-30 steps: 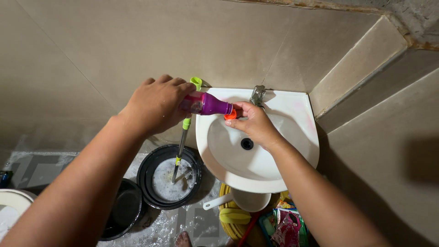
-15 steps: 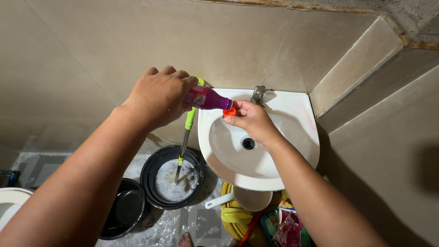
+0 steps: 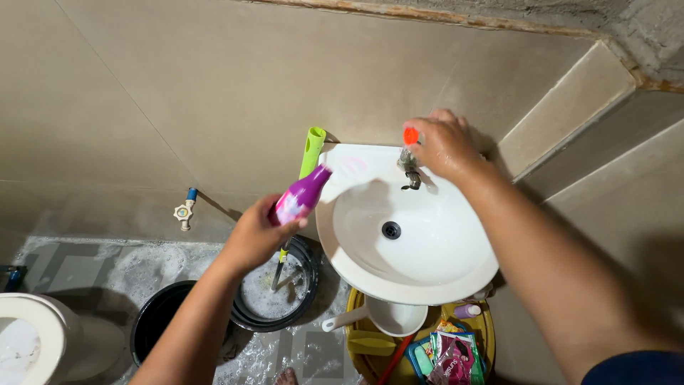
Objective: The person cleans the bathroom by scrubbing the sink with a sponge, rinsing it with water from a pitcher, and then sweeping the floor with a broom.
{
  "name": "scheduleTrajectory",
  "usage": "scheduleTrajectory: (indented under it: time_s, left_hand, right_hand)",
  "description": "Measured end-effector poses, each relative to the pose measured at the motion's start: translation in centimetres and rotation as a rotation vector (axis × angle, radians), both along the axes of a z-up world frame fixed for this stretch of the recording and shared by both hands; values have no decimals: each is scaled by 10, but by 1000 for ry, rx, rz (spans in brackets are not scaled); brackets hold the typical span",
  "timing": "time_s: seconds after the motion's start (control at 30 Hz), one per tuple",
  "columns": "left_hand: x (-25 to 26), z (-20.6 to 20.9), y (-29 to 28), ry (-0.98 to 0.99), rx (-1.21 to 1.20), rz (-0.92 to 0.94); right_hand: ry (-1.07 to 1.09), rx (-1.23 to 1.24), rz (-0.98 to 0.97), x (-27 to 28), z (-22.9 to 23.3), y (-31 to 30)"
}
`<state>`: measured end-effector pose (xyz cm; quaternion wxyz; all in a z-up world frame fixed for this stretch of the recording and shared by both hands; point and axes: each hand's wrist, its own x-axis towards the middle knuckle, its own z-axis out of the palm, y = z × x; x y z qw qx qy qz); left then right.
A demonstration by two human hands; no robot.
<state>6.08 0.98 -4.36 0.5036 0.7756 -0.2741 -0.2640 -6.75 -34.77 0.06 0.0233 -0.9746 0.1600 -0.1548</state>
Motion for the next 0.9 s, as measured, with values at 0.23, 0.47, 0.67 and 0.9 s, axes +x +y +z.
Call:
scheduleTrajectory:
  time_s: [0.23,0.47,0.67,0.9]
  left_hand:
    - [2,-25,39,205,23,139]
    - [9,-29,52,242,-74,142]
    - [11,-23,60,197,21,159]
    - [11,-19,60,185,0,128]
  right_hand:
    - [1,-69,-22,15,31,-17]
    - [-22,57,-248,33,52,15]
    - [187,-26,-328,16,83,33]
    - [69,-103,-158,6,53,17]
